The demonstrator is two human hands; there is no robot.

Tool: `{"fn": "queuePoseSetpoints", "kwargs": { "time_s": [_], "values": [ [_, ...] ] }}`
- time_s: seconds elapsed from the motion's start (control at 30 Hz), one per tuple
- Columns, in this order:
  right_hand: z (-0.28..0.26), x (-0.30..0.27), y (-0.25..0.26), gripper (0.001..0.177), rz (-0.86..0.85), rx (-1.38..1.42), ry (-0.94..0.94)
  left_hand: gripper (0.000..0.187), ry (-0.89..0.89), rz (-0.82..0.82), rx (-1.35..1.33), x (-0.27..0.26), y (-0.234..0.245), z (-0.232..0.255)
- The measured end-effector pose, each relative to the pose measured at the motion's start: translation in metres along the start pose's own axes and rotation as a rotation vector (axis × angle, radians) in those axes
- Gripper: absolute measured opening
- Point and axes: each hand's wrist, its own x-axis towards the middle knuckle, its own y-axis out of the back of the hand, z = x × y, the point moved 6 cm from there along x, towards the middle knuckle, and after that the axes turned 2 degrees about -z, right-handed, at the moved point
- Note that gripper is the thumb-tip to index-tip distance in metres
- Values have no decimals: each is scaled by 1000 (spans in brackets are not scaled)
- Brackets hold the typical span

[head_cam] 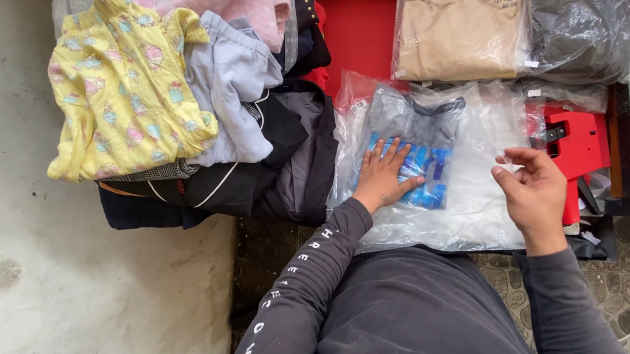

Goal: Sorting and bagging various clothing items on a work surface

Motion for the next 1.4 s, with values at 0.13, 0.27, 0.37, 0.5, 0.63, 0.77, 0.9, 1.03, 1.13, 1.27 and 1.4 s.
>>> {"fn": "queuePoseSetpoints", "kwargs": {
  "time_s": [0.13,0.27,0.37,0.5,0.63,0.77,0.9,1.03,1.13,1.27,1.4],
  "values": [
    [-25,-31,-10,37,-290,220,146,80,-2,-67,-92,17,-25,-12],
    [50,-14,-17,23,-248,520,-331,46,-59,175,-336,18,-16,-9],
    [48,-19,-26,27,-398,273,-457,62,-99,177,-508,-7,9,11],
    [-4,-23,-33,46,-607,-403,-433,57,-15,391,-560,-15,12,-25],
    [-6,-14,-44,43,-658,-557,-413,44,61,486,-500,-12,14,-68],
    [19,4,-53,29,-514,-358,-227,47,186,278,-689,-19,25,-74],
    [164,66,-50,26,-344,-422,-147,59,174,262,-445,-8,17,-74],
    [71,50,-74,43,-343,-773,-183,74,201,243,-288,-18,17,-49],
    [22,32,-94,47,-548,-563,-105,78,250,236,-328,-1,-5,-60],
    [36,49,-96,41,-504,-230,-60,52,312,174,-625,-5,12,-53],
    [81,57,-94,42,-420,44,-332,34,301,357,-767,7,-19,-78]
  ]
}}
